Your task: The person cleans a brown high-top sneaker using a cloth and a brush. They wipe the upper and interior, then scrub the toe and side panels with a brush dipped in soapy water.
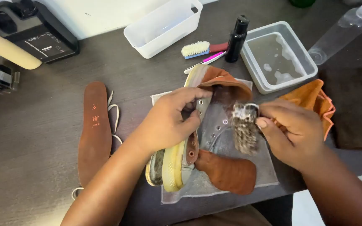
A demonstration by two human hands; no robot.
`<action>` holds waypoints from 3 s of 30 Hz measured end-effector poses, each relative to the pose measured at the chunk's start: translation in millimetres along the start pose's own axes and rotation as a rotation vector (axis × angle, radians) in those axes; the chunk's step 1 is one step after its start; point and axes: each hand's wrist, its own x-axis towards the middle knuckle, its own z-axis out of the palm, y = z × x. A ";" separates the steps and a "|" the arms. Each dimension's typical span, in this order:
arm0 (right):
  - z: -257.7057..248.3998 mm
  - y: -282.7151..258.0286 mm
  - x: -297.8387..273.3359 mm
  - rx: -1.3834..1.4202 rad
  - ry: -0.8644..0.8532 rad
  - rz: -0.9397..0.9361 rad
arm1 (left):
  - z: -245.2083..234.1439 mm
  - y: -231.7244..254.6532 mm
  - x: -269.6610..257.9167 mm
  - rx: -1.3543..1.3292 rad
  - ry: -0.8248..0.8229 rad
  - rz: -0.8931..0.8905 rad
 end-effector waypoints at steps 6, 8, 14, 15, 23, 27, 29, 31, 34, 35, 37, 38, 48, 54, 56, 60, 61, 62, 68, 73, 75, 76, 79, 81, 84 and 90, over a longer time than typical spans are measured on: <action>15.0 30.7 -32.4 -0.005 -0.199 0.513 | -0.6 3.4 0.2 -0.023 0.006 -0.002; 17.8 31.9 -37.1 0.027 -0.173 0.541 | -1.0 5.7 0.5 -0.025 0.009 0.004; 28.7 22.5 -32.2 0.135 -0.042 0.608 | -4.7 22.0 2.4 -0.101 0.056 -0.024; 29.2 23.3 -33.8 0.094 -0.064 0.623 | -3.6 20.9 1.8 -0.108 0.051 -0.032; 19.6 29.4 -47.1 -0.076 -0.307 0.687 | -3.6 9.9 -0.3 -0.028 -0.007 0.002; 21.8 28.9 -48.8 -0.292 -0.284 0.534 | -1.0 7.0 -1.1 -0.002 -0.003 0.025; 17.4 28.3 -51.3 -0.307 -0.274 0.513 | -1.6 7.8 -1.6 -0.005 -0.001 0.020; 11.2 27.8 -57.3 -0.323 -0.262 0.493 | -2.0 8.7 -1.4 -0.008 0.001 0.018; -1.4 28.6 -67.2 -0.441 -0.009 0.250 | -3.0 9.1 -1.7 -0.022 -0.002 -0.026; -7.3 30.3 -67.9 -0.580 0.094 0.201 | -2.6 8.8 -1.8 -0.019 -0.004 -0.040; -16.9 35.0 -69.2 -0.719 0.197 0.147 | -2.0 8.0 -2.2 -0.019 -0.004 -0.052; -20.8 38.1 -69.8 -0.779 0.104 0.311 | -1.8 7.5 -2.3 -0.016 -0.003 -0.037; -21.0 79.8 -76.7 -0.607 -0.008 0.330 | 0.1 9.5 -0.7 0.012 0.002 -0.001; -20.3 -5.7 -32.9 -0.263 0.112 -0.095 | -2.9 11.8 -0.3 0.018 0.006 -0.004; 13.0 1.7 -16.3 -0.226 0.046 -0.162 | -3.5 19.3 0.7 -0.030 0.054 -0.004; 61.0 35.2 6.9 -0.480 -0.049 -0.393 | -5.3 25.6 3.1 -0.087 0.139 -0.008; 63.1 37.6 11.1 -0.479 -0.048 -0.396 | -5.8 25.0 2.8 -0.085 0.142 -0.007; 65.2 40.2 15.5 -0.511 -0.062 -0.399 | -6.2 24.3 2.5 -0.099 0.155 -0.010; 84.6 50.3 23.9 -0.661 -0.174 -0.381 | 1.2 13.2 -2.0 -0.124 0.196 -0.024; 91.4 35.7 33.0 -0.570 -0.336 -0.209 | 13.1 8.4 1.3 0.022 0.159 0.022; 83.3 21.8 43.4 -0.466 -0.455 -0.146 | 14.1 17.6 2.8 -0.024 0.157 -0.035; 84.6 26.1 40.7 -0.464 -0.452 -0.143 | 13.6 18.6 2.2 -0.023 0.152 -0.035; 84.1 33.2 36.0 -0.436 -0.483 -0.189 | 10.1 22.1 4.3 -0.055 0.140 -0.067; 80.5 29.7 36.3 -0.382 -0.590 -0.126 | 6.0 24.7 6.2 -0.069 0.115 -0.101; 92.9 48.6 24.5 -0.453 -0.616 -0.169 | 9.0 22.2 5.0 -0.072 0.118 -0.116; 94.8 55.1 11.3 -0.398 -0.710 -0.145 | 8.9 27.6 6.0 -0.062 0.126 -0.130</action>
